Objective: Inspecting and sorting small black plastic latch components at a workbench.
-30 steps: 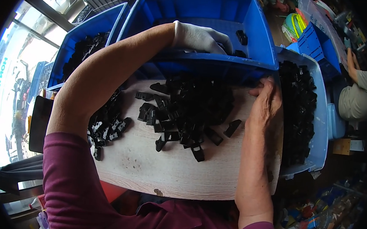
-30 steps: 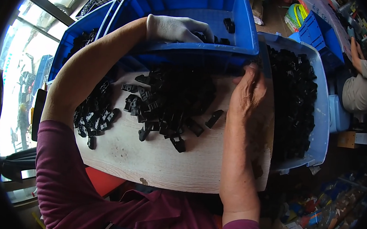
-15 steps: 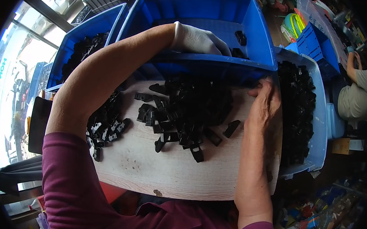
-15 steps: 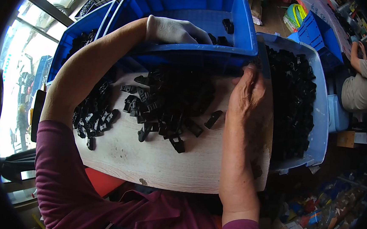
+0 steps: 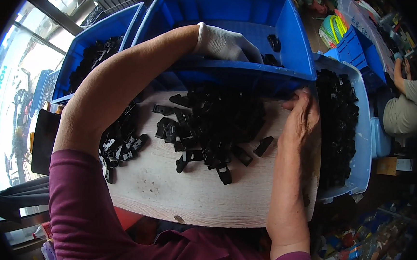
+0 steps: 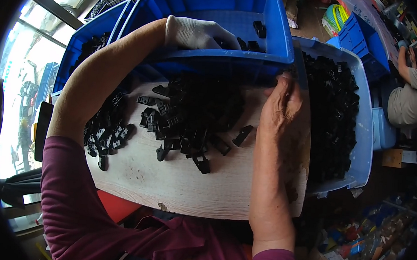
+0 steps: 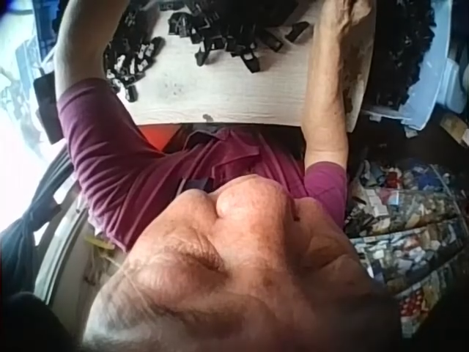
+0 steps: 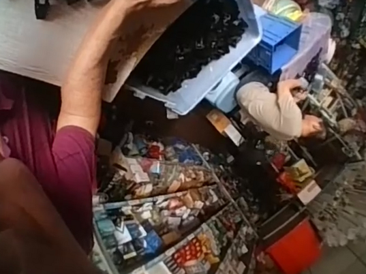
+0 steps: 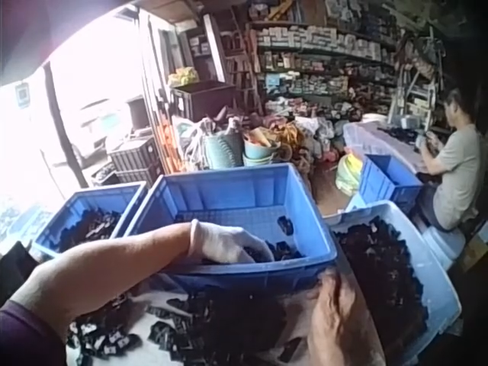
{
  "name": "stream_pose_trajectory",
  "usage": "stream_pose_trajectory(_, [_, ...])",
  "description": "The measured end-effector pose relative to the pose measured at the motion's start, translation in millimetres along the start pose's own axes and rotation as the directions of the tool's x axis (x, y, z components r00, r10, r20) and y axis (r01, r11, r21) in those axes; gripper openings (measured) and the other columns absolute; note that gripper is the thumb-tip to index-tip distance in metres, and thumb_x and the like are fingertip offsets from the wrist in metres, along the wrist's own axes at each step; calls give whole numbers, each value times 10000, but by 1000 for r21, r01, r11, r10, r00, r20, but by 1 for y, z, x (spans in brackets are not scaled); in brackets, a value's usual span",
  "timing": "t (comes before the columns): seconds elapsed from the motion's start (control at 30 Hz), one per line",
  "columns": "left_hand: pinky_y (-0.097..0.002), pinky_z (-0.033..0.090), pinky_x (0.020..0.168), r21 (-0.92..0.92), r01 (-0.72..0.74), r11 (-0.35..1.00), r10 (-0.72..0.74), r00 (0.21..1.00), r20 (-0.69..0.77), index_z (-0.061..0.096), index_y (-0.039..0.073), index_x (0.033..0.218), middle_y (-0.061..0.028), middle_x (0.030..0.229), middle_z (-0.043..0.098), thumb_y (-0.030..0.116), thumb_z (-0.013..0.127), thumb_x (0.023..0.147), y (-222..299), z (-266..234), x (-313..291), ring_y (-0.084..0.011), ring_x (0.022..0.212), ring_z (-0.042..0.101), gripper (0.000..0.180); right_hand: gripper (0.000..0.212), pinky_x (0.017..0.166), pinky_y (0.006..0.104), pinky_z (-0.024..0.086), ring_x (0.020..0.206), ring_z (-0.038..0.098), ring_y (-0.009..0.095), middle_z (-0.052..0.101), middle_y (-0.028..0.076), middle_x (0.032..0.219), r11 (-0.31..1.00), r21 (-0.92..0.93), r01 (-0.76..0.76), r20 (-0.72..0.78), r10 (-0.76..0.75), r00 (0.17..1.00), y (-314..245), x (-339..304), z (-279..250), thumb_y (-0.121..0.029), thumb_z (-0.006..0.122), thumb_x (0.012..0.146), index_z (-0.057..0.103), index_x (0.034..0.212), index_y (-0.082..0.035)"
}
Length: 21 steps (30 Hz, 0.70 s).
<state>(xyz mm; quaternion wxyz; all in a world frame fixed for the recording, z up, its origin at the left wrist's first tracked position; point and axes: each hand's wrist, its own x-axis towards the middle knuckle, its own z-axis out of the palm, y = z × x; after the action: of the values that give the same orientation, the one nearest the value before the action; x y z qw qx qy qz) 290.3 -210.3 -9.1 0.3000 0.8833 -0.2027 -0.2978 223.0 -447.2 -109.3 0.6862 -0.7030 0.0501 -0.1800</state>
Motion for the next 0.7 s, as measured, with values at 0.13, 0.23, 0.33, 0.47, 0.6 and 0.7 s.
stream_pose_trajectory(0.13, [-450,459,1110,73,-15,997,15,1000,-7,606,156,1399,-136,1342,638,350,650,951,-4,3,6,-296,1261,589,490,430,664,321,468,649,588,147,621,61,689,999,-28,-20,1,20,1000,-1,0,-2,-413,552,993,696,1025,-9])
stream_pose_trajectory(0.23, [-441,475,1092,24,-88,996,88,996,5,635,147,1367,-134,1316,655,336,676,919,-7,-1,5,-286,1225,614,488,431,672,326,464,655,585,147,613,62,673,999,-44,-12,11,13,1000,-4,-1,-2,-419,549,990,696,1023,-15])
stream_pose_trajectory(0.33, [-427,505,1055,-10,-177,984,176,981,-80,684,118,1301,-146,1268,681,341,745,832,-10,-2,3,-283,1173,645,524,427,673,327,464,659,584,148,614,63,672,999,-42,12,20,-11,1000,-2,0,-3,-415,543,990,698,1027,-19])
stream_pose_trajectory(0.47, [-418,511,1049,58,-234,971,239,964,-115,693,107,1281,-144,1237,694,349,754,821,-7,-7,-3,-285,1154,655,524,423,674,327,465,656,583,148,614,62,672,998,-69,-6,18,7,1000,-3,-1,-2,-411,542,991,700,1029,-21])
stream_pose_trajectory(0.6, [-388,551,1011,36,-183,982,187,963,-192,702,47,1226,-153,1184,697,234,711,841,1,-11,-11,-264,1097,676,428,413,665,319,461,653,580,144,613,55,681,999,-34,-15,13,15,1000,-3,1,-2,-405,546,995,700,1028,-23])
stream_pose_trajectory(0.7, [-338,580,922,-201,-27,979,-34,955,-293,696,57,1228,-136,1069,696,230,711,771,11,-14,-22,-227,950,692,490,408,706,314,471,672,583,144,630,65,723,999,-26,-29,34,30,999,-4,-1,-2,-385,547,999,696,1048,-8])
